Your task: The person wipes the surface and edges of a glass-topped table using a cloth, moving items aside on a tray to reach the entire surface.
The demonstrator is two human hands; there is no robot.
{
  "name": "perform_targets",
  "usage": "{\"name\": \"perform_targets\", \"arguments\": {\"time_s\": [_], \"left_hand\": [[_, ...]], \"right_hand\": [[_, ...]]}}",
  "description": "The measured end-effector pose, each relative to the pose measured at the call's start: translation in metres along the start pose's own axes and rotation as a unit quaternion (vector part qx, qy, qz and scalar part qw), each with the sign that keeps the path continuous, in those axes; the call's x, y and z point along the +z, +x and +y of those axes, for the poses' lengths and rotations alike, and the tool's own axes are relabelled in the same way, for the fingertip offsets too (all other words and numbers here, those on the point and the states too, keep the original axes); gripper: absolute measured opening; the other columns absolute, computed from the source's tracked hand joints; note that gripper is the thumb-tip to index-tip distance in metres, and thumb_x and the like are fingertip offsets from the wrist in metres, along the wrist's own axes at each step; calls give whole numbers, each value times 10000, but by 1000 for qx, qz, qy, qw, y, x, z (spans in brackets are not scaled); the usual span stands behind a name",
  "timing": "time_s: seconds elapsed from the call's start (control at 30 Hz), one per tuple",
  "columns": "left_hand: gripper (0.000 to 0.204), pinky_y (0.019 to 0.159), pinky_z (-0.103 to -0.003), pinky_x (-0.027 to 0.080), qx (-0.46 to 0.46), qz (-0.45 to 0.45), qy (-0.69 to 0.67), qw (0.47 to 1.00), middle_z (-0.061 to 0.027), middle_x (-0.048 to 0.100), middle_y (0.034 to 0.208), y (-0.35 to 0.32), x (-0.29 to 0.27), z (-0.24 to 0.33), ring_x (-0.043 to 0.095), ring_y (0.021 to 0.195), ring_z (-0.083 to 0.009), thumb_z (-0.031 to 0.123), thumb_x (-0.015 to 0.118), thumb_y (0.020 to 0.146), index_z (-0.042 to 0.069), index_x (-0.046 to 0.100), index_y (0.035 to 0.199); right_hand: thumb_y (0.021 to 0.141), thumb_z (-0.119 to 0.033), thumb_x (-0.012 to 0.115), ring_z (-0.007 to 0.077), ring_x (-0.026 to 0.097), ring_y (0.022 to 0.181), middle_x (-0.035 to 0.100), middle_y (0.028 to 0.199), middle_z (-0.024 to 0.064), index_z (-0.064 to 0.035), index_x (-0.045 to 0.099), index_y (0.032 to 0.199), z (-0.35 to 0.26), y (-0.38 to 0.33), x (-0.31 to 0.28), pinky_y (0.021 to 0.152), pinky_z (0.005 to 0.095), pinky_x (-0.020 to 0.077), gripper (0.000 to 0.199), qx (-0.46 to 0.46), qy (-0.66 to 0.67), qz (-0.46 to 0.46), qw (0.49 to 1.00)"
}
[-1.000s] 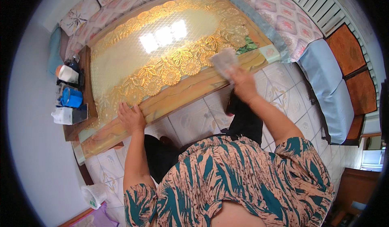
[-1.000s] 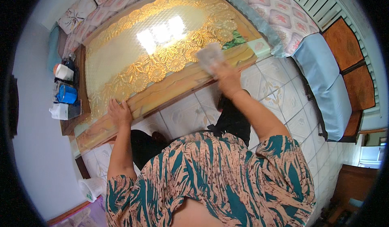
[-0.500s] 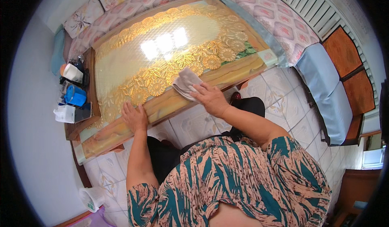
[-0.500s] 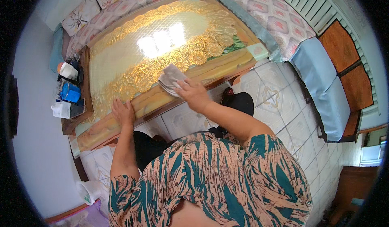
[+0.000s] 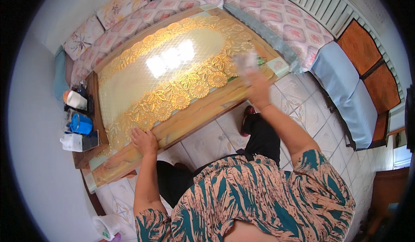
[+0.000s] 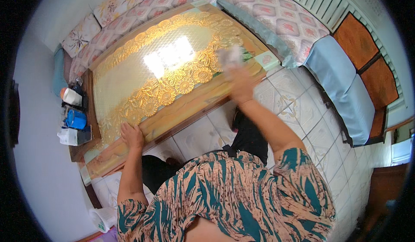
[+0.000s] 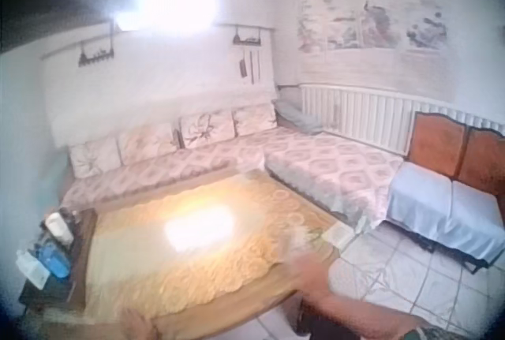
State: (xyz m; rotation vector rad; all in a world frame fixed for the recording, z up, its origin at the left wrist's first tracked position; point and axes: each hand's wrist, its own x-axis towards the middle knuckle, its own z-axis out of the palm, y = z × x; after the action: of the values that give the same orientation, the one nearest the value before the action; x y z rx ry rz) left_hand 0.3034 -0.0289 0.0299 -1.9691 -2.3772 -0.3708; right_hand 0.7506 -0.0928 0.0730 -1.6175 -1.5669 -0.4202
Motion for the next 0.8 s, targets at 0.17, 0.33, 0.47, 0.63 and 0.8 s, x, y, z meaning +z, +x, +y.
{"name": "perform_targets", "arguments": {"time_s": [0.17, 0.33, 0.47, 0.63, 0.8], "left_hand": [[639, 1089, -448, 258, 150, 75, -89, 982, -216, 358, 1416, 3, 27, 50, 327, 1312, -363, 242, 581, 839, -25, 340, 1368], [641, 1067, -460, 294, 270, 89, -158, 946, -222, 373, 1401, -10, 21, 112, 364, 1280, -375, 216, 599, 822, -34, 349, 1357], [582, 1061, -471, 286, 303, 66, -134, 941, -211, 387, 1395, -19, 22, 126, 360, 1286, -359, 239, 565, 838, -30, 401, 1328], [535, 1072, -462, 254, 260, 48, -112, 958, -170, 404, 1396, -31, 5, 140, 349, 1300, -329, 269, 535, 843, -12, 459, 1292], [533, 1080, -453, 240, 248, 46, -121, 960, -162, 413, 1387, -31, 5, 139, 347, 1301, -325, 272, 538, 837, 1, 460, 1290]], "right_hand": [[818, -186, 546, 278, 551, 1056, 592, 1125, 46, -140, 605, 1048, -138, -31, 45, 796, 431, 463, 242, -188, 3, -170, 967], [819, -144, 508, 270, 530, 1120, 551, 1251, 43, -158, 586, 1131, -90, -22, 57, 809, 419, 446, 322, -90, -32, -238, 966], [805, -128, 519, 283, 537, 1117, 592, 1196, 82, -187, 608, 1157, 30, -6, 19, 909, 417, 444, 367, 104, -90, -244, 960], [831, -103, 492, 304, 517, 1153, 572, 1245, 110, -115, 587, 1186, 102, 20, -58, 904, 425, 446, 368, 327, -199, -184, 905], [798, -121, 514, 336, 585, 978, 645, 1043, 137, -61, 645, 1052, 68, 34, 7, 858, 408, 460, 292, 100, -5, 101, 990]]}}
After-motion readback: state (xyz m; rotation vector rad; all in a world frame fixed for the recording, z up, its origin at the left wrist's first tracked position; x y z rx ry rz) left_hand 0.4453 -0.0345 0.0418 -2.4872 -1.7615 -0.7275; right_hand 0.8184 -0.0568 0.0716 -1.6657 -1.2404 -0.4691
